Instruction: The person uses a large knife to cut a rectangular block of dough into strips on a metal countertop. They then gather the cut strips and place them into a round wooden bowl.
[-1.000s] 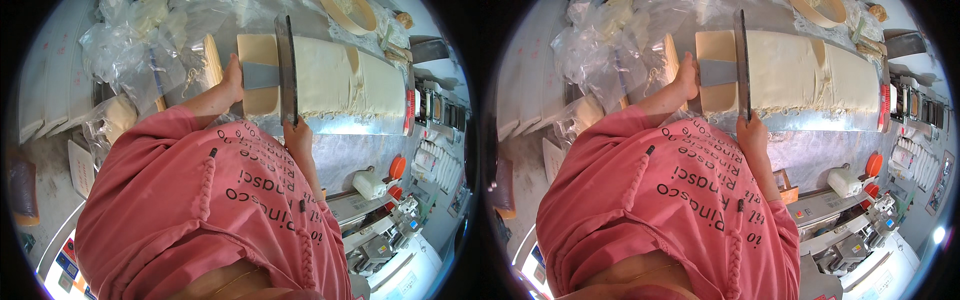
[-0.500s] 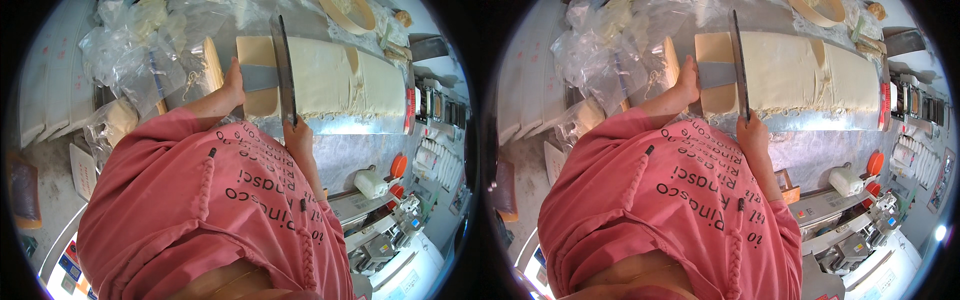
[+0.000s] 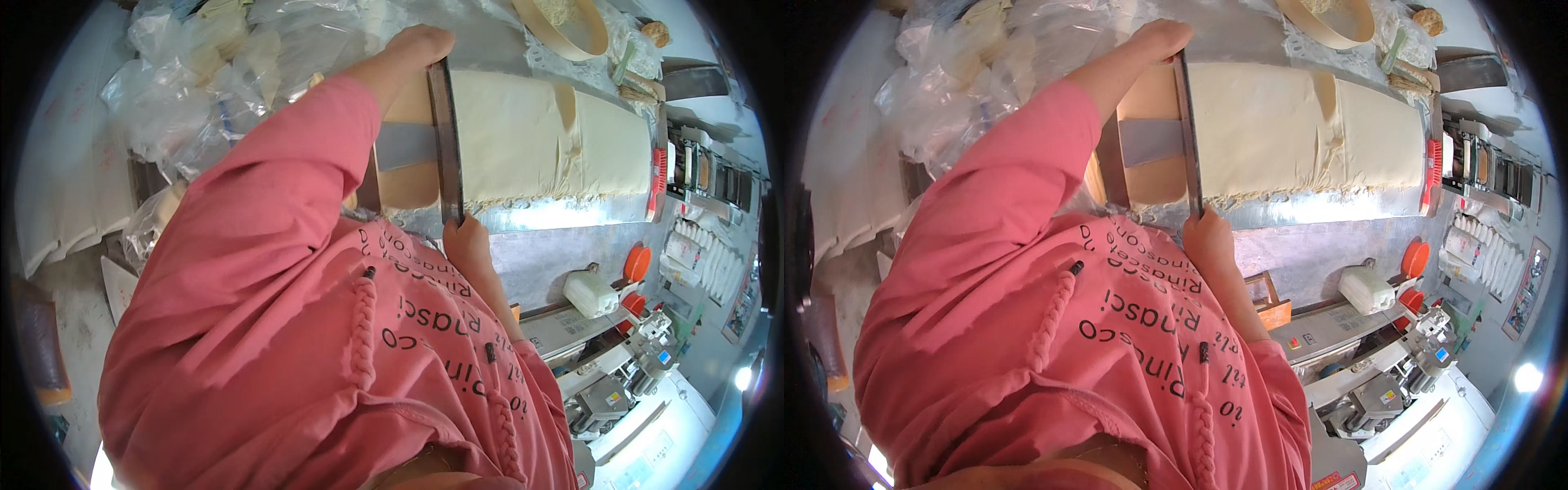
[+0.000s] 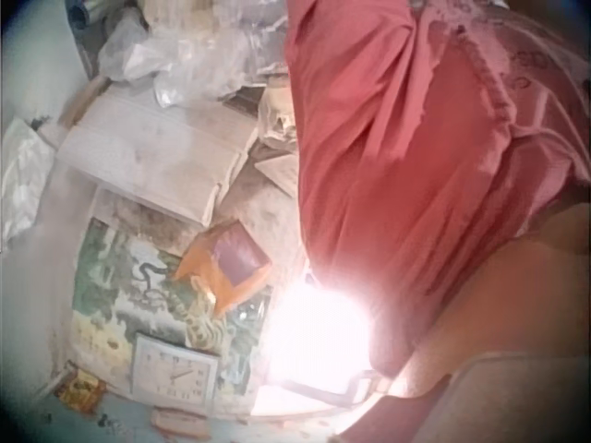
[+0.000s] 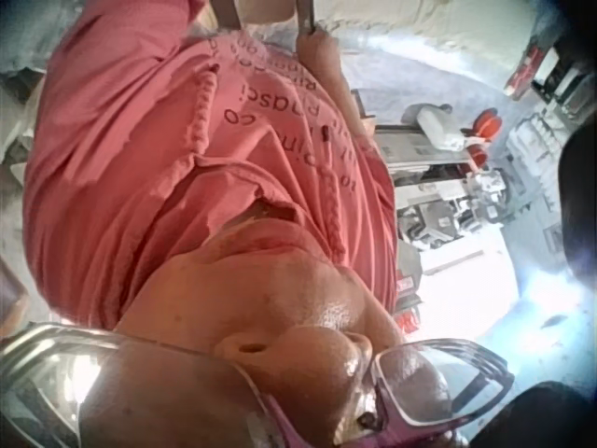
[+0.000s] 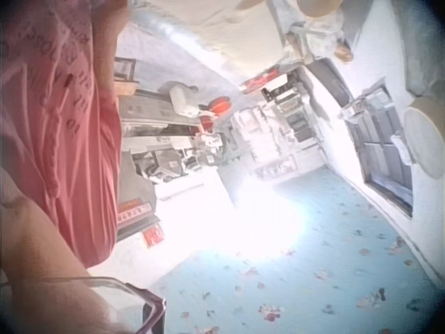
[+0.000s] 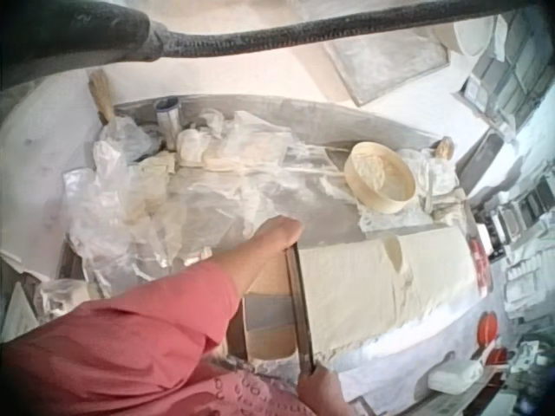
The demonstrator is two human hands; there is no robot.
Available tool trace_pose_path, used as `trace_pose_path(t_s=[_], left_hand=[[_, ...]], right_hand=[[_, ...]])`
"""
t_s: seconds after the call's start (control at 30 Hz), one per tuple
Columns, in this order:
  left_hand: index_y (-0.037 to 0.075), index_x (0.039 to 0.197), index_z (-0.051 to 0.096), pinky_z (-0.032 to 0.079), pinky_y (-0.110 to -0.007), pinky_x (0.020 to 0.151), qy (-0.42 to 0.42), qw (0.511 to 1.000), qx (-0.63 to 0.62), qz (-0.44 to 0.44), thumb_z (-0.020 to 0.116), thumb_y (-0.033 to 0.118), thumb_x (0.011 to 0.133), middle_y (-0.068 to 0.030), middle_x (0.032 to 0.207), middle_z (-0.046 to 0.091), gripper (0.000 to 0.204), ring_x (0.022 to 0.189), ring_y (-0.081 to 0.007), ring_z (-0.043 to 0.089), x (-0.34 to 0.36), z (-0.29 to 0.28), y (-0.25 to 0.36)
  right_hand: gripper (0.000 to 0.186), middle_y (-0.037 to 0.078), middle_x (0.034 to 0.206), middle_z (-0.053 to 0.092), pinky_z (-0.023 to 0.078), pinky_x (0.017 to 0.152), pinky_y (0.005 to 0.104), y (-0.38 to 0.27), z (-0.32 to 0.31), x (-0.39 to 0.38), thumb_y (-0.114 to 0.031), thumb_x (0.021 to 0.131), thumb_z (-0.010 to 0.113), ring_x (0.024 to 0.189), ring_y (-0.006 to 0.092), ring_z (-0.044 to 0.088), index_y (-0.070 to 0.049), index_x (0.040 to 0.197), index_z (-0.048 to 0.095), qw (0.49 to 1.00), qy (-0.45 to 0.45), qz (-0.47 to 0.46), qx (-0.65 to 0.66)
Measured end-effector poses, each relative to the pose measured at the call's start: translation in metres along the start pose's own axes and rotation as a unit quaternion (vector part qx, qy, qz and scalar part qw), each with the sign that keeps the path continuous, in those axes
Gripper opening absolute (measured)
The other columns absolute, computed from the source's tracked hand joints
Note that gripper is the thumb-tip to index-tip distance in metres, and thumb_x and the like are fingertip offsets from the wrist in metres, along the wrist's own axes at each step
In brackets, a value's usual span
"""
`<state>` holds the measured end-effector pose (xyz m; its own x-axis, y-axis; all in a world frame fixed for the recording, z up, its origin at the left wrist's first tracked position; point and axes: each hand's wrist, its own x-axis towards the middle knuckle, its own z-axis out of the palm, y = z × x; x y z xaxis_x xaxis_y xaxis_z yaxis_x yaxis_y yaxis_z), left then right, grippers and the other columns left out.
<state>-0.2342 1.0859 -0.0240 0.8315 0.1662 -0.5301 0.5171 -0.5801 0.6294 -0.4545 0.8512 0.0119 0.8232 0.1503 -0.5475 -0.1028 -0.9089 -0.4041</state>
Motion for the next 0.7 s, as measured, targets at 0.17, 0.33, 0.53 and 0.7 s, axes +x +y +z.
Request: trace_pose_path(t_s=[0.17, 0.33, 0.53, 0.7], left_hand=[[0.002, 0.061, 0.057, 0.044, -0.035, 0.065, -0.007, 0.998, -0.037, -0.043, 0.037, 0.032, 0.077, -0.0120, 0.064, 0.060, 0.039, 0.063, -0.0210, 0.058, 0.019, 0.013, -0.014], [0.000, 0.064, 0.058, 0.045, -0.037, 0.068, -0.022, 0.993, -0.074, -0.094, 0.037, 0.036, 0.077, -0.0142, 0.067, 0.062, 0.044, 0.069, -0.0244, 0.061, 0.033, 0.018, -0.021], [-0.005, 0.079, 0.062, 0.045, -0.040, 0.077, 0.021, 0.998, -0.053, -0.039, 0.039, 0.038, 0.077, -0.0209, 0.082, 0.064, 0.049, 0.082, -0.0332, 0.061, 0.029, 0.026, -0.032], [-0.004, 0.085, 0.062, 0.044, -0.041, 0.080, 0.066, 0.996, -0.053, -0.019, 0.040, 0.040, 0.077, -0.0198, 0.085, 0.065, 0.050, 0.085, -0.0341, 0.061, 0.030, 0.016, -0.022]], right_hand=[[0.029, 0.033, 0.079, 0.057, 0.045, 0.075, 0.0514, -0.006, -0.017, 0.012, -0.016, 0.078, 0.043, 0.080, 0.0488, 0.056, 0.008, 0.087, 0.057, 0.996, -0.070, 0.052, -0.025], [0.029, 0.033, 0.082, 0.057, 0.045, 0.077, 0.0515, -0.020, -0.032, 0.025, -0.016, 0.077, 0.043, 0.084, 0.0478, 0.056, 0.006, 0.088, 0.057, 0.985, -0.125, 0.116, -0.002], [0.028, 0.033, 0.083, 0.058, 0.046, 0.075, 0.0516, 0.008, 0.019, 0.038, -0.017, 0.077, 0.043, 0.083, 0.0478, 0.057, 0.006, 0.087, 0.058, 0.991, -0.087, 0.105, -0.003], [0.026, 0.033, 0.083, 0.058, 0.047, 0.073, 0.0506, 0.013, 0.038, 0.065, -0.016, 0.077, 0.045, 0.081, 0.0472, 0.057, 0.005, 0.082, 0.058, 0.996, -0.029, 0.086, 0.026]])
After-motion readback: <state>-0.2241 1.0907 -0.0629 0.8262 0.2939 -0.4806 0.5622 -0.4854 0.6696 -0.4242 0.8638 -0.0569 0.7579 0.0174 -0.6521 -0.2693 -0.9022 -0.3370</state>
